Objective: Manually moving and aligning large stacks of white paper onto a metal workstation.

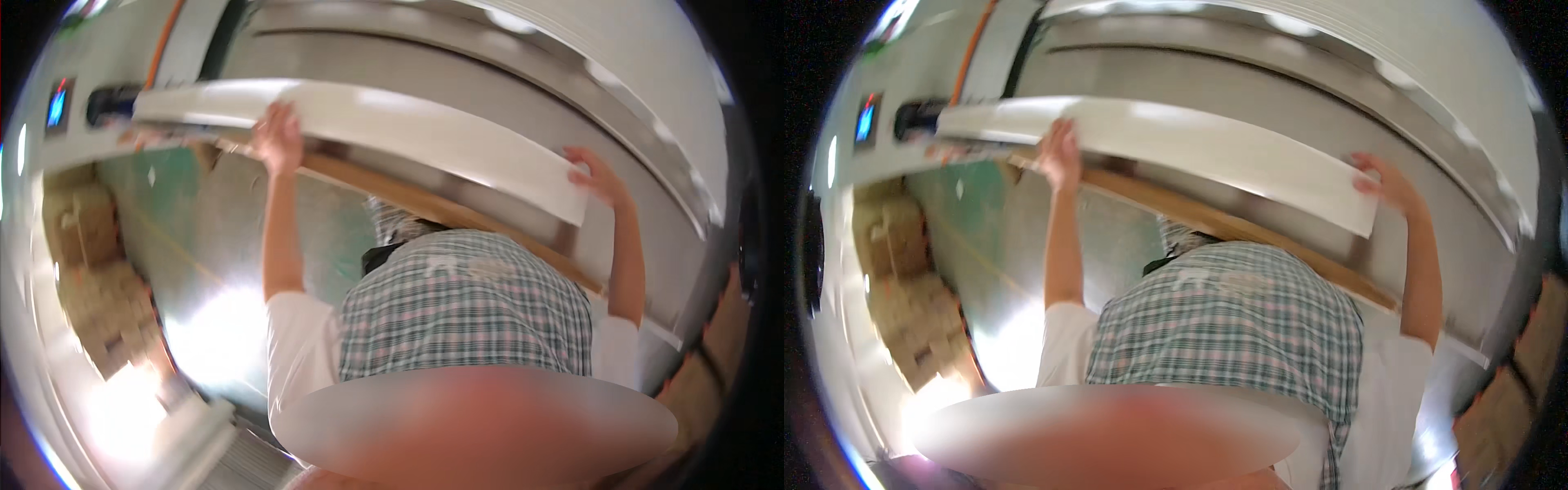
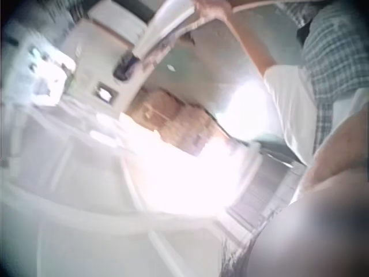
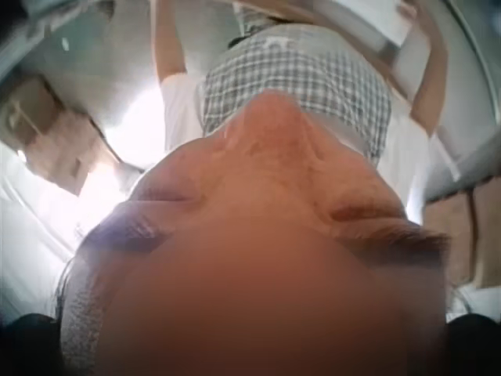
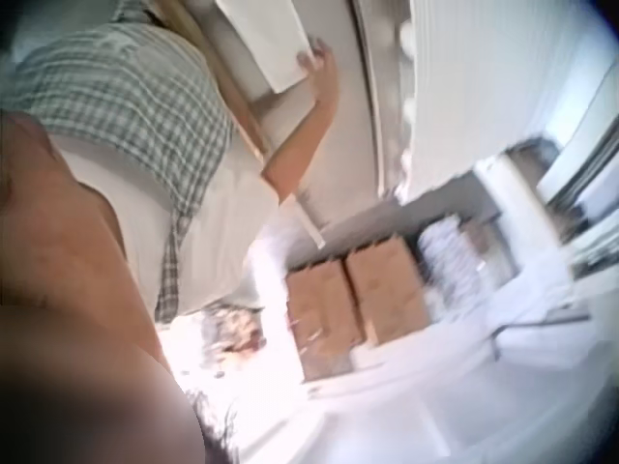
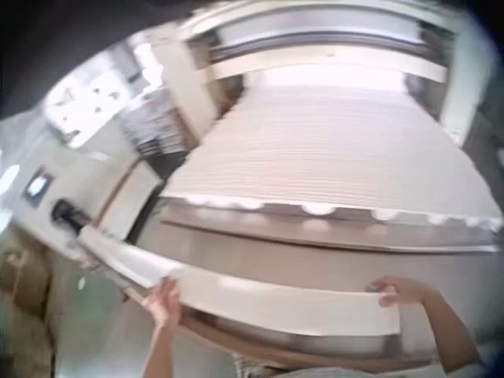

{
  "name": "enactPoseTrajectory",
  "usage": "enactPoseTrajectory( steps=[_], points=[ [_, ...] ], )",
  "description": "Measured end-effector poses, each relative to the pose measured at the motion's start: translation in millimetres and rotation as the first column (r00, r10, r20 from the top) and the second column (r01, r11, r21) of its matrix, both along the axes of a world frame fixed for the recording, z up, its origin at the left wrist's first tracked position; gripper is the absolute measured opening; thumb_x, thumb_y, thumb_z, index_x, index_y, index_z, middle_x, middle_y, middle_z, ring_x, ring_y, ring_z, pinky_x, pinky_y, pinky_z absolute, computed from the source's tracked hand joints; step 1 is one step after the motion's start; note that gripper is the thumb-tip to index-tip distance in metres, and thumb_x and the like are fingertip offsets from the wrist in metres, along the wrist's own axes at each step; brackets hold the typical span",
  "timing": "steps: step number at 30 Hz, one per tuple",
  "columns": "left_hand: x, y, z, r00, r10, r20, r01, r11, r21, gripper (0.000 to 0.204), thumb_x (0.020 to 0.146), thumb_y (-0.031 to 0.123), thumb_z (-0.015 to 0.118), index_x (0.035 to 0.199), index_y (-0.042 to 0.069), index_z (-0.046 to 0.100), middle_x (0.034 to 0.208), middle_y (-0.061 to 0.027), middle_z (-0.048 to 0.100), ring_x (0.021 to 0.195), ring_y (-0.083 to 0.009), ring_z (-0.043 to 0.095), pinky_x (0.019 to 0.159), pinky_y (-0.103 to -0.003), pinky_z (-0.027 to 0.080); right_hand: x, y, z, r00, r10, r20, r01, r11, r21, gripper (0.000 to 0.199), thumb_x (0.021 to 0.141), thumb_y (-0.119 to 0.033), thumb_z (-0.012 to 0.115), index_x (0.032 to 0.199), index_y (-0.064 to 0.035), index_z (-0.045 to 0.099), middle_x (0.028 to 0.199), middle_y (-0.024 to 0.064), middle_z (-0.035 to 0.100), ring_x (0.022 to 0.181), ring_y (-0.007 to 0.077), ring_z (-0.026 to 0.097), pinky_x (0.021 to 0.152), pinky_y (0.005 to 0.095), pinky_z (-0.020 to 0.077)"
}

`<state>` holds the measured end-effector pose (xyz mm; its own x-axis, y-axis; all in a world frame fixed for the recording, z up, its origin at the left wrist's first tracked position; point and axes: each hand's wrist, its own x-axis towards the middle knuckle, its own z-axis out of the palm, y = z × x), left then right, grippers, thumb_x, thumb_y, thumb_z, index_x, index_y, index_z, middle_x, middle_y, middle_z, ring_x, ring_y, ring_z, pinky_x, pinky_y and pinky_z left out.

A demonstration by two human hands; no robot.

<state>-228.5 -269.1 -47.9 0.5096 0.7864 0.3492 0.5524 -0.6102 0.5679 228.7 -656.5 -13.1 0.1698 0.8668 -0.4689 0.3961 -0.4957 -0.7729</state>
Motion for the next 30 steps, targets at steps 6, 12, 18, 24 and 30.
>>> enactPoseTrajectory(
  steps=[6, 12, 18, 24, 30],
  points=[
    [8, -12, 21, 0.975, 0.169, -0.145, -0.112, 0.935, 0.337, 0.021, 0.082, 0.022, 0.054, 0.1, 0.013, 0.063, 0.109, -0.0079, 0.058, 0.11, -0.0216, 0.049, 0.099, -0.043, 0.028, -80, 100, 1, 0.974, 0.08, -0.21, -0.091, 0.995, -0.042, 0.052, 0.08, -0.038, 0.059, 0.119, -0.0058, 0.046, 0.102, 0.0029, 0.054, 0.078, 0.0115, 0.054, 0.06, 0.0244, 0.0449],
    [0, -16, 29, 0.993, 0.079, -0.084, -0.052, 0.957, 0.284, 0.025, 0.081, 0.027, 0.055, 0.098, 0.011, 0.063, 0.109, -0.0108, 0.058, 0.108, -0.0244, 0.05, 0.097, -0.044, 0.031, -161, 185, -10, 0.928, 0.117, -0.354, -0.107, 0.993, 0.046, 0.046, 0.083, -0.036, 0.056, 0.114, -0.0034, 0.048, 0.099, 0.0056, 0.055, 0.074, 0.0127, 0.055, 0.055, 0.0244, 0.0453],
    [4, -12, 47, 0.973, -0.225, -0.044, 0.23, 0.949, 0.218, 0.03, 0.078, 0.027, 0.058, 0.097, 0.005, 0.062, 0.106, -0.0137, 0.058, 0.105, -0.0304, 0.052, 0.089, -0.04, 0.043, -240, 275, -59, 0.994, 0.1, -0.036, -0.085, 0.951, 0.296, 0.041, 0.085, -0.035, 0.052, 0.111, -0.0024, 0.049, 0.094, 0.0058, 0.057, 0.073, 0.0126, 0.055, 0.057, 0.0248, 0.0466],
    [-8, 32, 66, 0.736, -0.676, 0.047, 0.677, 0.736, -0.014, 0.024, 0.074, 0.015, 0.062, 0.096, 0.005, 0.062, 0.105, -0.0118, 0.059, 0.1, -0.0289, 0.056, 0.085, -0.039, 0.045, -233, 316, -51, 0.889, -0.179, -0.421, 0.254, 0.958, 0.129, 0.035, 0.089, -0.031, 0.047, 0.105, -0.0006, 0.052, 0.091, 0.007, 0.058, 0.067, 0.0117, 0.057, 0.059, 0.0225, 0.0475],
    [17, 222, 62, 0.948, -0.271, 0.169, 0.277, 0.961, -0.009, 0.019, 0.08, 0.018, 0.059, 0.096, 0.008, 0.063, 0.078, -0.0093, 0.065, 0.07, -0.0171, 0.063, 0.061, -0.027, 0.048, -158, 285, -71, 0.5, -0.655, -0.566, 0.795, 0.606, 0.001, 0.036, 0.09, -0.034, 0.045, 0.099, -0.0006, 0.055, 0.083, 0.008, 0.06, 0.066, 0.0155, 0.06, 0.058, 0.024, 0.0498]
  ],
)
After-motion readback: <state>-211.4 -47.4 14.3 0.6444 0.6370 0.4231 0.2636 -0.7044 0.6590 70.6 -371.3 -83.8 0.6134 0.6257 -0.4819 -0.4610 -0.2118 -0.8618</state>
